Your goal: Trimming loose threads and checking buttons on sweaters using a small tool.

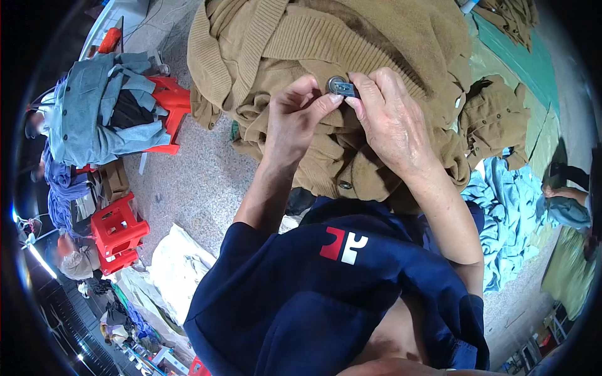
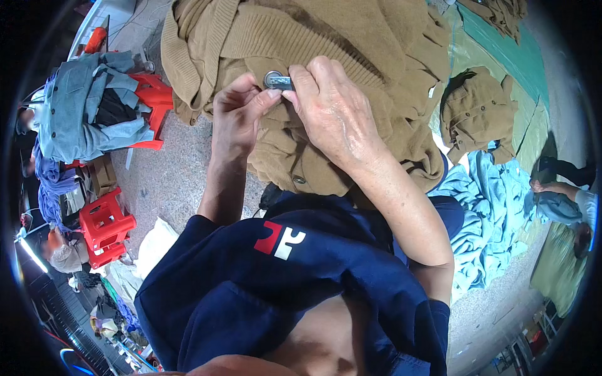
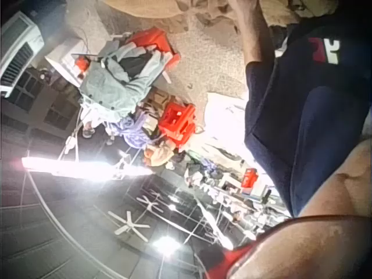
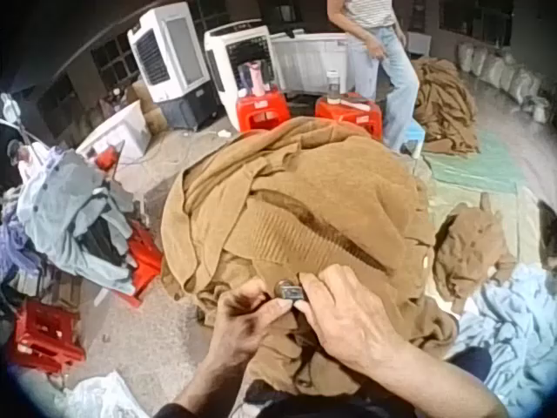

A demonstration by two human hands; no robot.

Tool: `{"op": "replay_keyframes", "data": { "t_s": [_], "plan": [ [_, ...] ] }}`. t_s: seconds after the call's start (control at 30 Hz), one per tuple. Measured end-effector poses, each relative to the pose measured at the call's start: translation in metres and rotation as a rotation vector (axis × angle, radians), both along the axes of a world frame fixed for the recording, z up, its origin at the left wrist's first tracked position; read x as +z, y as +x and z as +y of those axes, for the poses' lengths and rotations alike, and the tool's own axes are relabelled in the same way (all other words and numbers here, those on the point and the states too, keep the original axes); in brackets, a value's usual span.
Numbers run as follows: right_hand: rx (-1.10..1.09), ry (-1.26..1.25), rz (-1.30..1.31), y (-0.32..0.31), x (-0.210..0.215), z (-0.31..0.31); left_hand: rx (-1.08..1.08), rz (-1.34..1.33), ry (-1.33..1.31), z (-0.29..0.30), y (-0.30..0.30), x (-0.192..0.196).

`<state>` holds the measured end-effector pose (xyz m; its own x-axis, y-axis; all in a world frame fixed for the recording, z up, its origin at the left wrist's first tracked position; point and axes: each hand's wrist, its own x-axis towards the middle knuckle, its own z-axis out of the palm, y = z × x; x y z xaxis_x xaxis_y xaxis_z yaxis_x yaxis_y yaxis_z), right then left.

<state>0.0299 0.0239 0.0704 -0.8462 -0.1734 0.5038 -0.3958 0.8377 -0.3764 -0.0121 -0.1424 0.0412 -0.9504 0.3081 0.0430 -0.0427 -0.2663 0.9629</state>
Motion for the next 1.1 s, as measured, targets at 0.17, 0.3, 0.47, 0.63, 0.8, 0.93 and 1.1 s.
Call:
{"op": "replay_keyframes", "data": {
  "t_s": [0.17,0.3,0.47,0.63,0.8,0.93,1.1],
  "plan": [
    [0.008,0.023,0.058,-0.003,-0.004,-0.001,0.003,0.018,-0.029,0.001,0.000,-0.001],
    [0.007,0.043,0.098,-0.004,-0.007,-0.002,0.015,0.027,-0.065,-0.001,0.000,-0.005],
    [0.007,-0.159,0.073,-0.004,-0.016,0.005,0.036,0.027,-0.080,0.003,0.001,-0.003],
    [-0.026,-0.508,-0.236,0.002,0.002,0.000,-0.047,0.167,-0.125,0.026,0.023,0.003],
    [-0.105,-0.850,-0.495,0.010,0.008,0.041,-0.223,0.118,0.012,0.054,0.049,0.001],
    [-0.036,-1.090,-0.505,0.045,0.016,0.063,0.155,0.971,-0.412,0.049,0.033,0.009],
    [-0.251,-1.045,0.045,0.143,0.045,0.146,0.230,1.304,-0.827,0.057,-0.029,0.021]
  ]
}}
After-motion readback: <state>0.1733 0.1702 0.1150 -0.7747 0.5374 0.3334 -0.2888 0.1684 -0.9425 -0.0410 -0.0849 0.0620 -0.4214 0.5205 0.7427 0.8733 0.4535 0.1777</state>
